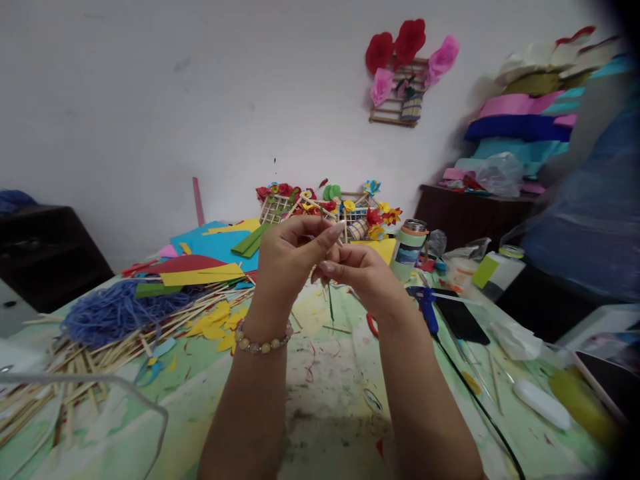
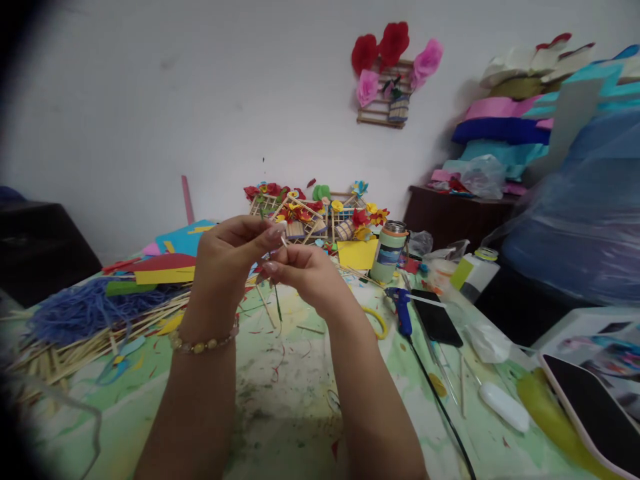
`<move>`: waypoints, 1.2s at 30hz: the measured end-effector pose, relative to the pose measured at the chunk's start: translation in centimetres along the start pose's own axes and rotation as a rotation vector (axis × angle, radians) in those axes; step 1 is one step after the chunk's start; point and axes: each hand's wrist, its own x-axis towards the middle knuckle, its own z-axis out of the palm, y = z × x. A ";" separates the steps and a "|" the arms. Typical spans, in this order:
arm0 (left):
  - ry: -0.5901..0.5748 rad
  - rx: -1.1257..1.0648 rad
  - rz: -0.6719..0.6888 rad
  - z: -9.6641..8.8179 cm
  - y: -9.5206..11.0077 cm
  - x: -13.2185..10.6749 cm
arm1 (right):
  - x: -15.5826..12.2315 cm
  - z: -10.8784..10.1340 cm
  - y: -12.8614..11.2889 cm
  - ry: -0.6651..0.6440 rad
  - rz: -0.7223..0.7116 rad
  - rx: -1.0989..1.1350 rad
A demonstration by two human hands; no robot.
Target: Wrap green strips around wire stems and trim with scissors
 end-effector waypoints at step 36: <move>0.375 -0.078 0.116 -3.6 0.3 1.2 | -0.1 -0.6 0.0 -0.146 0.134 -0.203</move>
